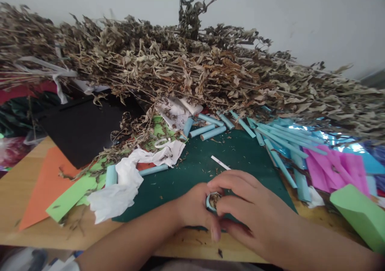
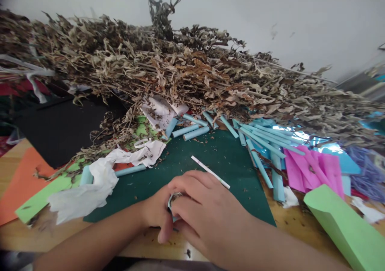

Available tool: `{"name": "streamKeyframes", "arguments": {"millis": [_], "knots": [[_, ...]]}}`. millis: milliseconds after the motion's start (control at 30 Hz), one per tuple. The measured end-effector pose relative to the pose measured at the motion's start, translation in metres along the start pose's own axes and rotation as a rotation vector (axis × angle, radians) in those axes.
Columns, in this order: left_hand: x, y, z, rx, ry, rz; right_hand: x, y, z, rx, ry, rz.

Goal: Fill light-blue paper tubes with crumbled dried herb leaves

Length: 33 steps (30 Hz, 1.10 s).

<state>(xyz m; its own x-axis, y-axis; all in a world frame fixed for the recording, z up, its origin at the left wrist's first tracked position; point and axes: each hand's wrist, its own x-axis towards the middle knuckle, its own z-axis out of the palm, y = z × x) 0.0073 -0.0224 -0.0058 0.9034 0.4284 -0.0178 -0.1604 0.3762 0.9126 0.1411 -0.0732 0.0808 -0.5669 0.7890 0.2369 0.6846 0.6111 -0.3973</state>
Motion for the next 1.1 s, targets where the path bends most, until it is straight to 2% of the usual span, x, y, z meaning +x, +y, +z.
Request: {"name": "streamKeyframes", "arguments": {"millis": [100, 300, 500, 633, 733, 800, 967, 1100], "knots": [[0.000, 0.000, 0.000, 0.077, 0.126, 0.076, -0.001, 0.001, 0.004, -0.053, 0.077, 0.042], [0.001, 0.006, 0.003, 0.293, 0.197, 0.202, -0.002, 0.003, 0.010, -0.132, 0.194, 0.020], [-0.002, 0.004, 0.002, 0.536, 0.341, 0.148, -0.006, 0.004, 0.018, -0.207, 0.227, 0.072], [-0.001, 0.003, 0.004, 0.645, 0.403, 0.131, -0.008, 0.007, 0.023, -0.199, 0.196, 0.093], [0.000, 0.003, 0.005, 0.638, 0.397, 0.121, -0.008, 0.008, 0.023, -0.210, 0.206, 0.107], [0.000, 0.006, 0.004, 0.623, 0.352, 0.142, -0.008, 0.010, 0.022, -0.212, 0.227, 0.089], [-0.002, 0.012, -0.002, 0.761, 0.204, 0.356, -0.008, 0.018, 0.014, -0.182, 0.248, 0.113], [-0.003, 0.012, -0.005, 0.852, 0.169, 0.378, -0.012, 0.023, 0.007, -0.171, 0.239, 0.127]]}}
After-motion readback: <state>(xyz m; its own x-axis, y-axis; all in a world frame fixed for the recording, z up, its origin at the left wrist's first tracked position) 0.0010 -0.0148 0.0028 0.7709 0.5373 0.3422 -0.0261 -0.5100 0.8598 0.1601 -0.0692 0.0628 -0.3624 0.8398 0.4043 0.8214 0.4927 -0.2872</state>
